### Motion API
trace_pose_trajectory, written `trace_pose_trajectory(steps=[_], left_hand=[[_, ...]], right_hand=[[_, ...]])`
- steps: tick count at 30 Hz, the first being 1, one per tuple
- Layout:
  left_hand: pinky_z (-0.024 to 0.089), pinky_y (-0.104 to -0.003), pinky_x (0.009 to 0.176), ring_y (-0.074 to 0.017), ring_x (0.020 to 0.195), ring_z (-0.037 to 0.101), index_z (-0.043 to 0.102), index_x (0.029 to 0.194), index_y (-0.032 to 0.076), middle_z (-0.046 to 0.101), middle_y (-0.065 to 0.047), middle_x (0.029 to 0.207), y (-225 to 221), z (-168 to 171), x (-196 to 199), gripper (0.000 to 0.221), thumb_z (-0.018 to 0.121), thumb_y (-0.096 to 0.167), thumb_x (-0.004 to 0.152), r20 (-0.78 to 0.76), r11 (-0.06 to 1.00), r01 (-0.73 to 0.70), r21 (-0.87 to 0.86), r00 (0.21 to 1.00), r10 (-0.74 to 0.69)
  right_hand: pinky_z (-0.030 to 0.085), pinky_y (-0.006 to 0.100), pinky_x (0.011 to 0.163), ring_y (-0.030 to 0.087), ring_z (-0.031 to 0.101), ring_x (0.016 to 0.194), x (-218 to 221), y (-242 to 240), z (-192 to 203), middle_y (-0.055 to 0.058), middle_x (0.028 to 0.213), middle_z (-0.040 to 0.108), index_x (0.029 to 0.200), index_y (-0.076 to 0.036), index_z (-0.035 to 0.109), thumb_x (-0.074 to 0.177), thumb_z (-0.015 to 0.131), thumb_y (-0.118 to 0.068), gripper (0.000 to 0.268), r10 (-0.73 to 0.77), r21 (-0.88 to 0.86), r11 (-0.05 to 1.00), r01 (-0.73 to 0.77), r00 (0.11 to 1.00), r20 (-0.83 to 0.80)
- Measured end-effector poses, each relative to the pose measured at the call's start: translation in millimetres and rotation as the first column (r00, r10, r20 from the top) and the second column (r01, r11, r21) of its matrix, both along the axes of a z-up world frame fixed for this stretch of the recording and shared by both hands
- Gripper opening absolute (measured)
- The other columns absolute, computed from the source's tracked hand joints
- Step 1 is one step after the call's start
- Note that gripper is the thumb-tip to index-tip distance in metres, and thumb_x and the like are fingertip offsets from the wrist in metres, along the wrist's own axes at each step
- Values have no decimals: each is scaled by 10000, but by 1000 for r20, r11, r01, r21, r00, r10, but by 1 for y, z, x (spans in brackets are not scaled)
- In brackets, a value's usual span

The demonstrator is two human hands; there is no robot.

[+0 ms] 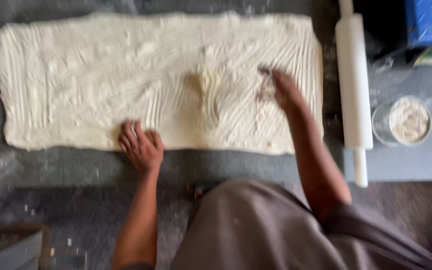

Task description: The person spreads a white substance across a rectangular piece of dough by hand and then folds one end of the dough over.

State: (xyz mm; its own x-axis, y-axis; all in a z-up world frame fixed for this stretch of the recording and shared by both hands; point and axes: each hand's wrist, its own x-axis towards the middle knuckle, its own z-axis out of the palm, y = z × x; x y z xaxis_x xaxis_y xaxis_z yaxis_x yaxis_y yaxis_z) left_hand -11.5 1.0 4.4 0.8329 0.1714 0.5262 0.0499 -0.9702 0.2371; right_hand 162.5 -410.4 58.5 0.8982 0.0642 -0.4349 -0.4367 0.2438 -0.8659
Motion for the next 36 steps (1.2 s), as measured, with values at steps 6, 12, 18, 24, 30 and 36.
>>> trace_pose_trajectory(steps=[6,12,18,24,30,36], left_hand=[[350,-572,1152,-429,1374,484,595,1342,16,522,-225,1446,-7,1,7,387,512,305,1099,23,999,-5,-34,1000,5],[343,-571,1178,-401,1415,467,596,1336,31,522,-204,1452,-6,4,16,380,513,312,1093,15,999,-31,-44,999,31],[332,-579,1181,-408,1418,457,568,1376,39,500,-209,1469,-5,2,10,410,522,307,1070,-69,998,-41,-48,997,38],[338,-582,1162,-445,1372,467,561,1393,39,485,-246,1483,2,12,22,429,566,299,1051,-36,999,-23,-43,999,21],[348,-573,1160,-445,1373,472,549,1377,42,487,-234,1488,-6,11,15,406,576,300,1066,-35,999,-7,-34,999,6],[329,-572,1165,-429,1384,463,546,1384,24,481,-241,1496,-3,5,11,408,550,297,1082,-73,999,7,-49,997,-11]], right_hand=[[679,391,745,244,752,889,62,54,65,196,1044,733,1014,60,682,905,485,109,230,-25,-109,983,145,703,711],[651,364,747,222,754,790,88,115,40,139,868,760,922,44,728,983,653,-18,114,163,-385,913,134,745,646],[590,382,701,266,653,855,-11,147,-67,165,941,715,957,21,709,949,703,-24,46,690,-848,391,358,496,528],[599,415,804,287,686,939,-74,100,-56,134,979,743,944,-19,739,863,742,-82,103,761,-878,424,223,438,479],[630,312,764,215,771,875,-44,-14,-50,90,1053,787,1071,-55,772,947,746,-59,127,379,-816,573,69,862,338],[580,358,730,227,765,817,-26,-144,20,117,982,793,1010,-68,790,1034,686,-137,127,66,-770,338,541,802,593]])
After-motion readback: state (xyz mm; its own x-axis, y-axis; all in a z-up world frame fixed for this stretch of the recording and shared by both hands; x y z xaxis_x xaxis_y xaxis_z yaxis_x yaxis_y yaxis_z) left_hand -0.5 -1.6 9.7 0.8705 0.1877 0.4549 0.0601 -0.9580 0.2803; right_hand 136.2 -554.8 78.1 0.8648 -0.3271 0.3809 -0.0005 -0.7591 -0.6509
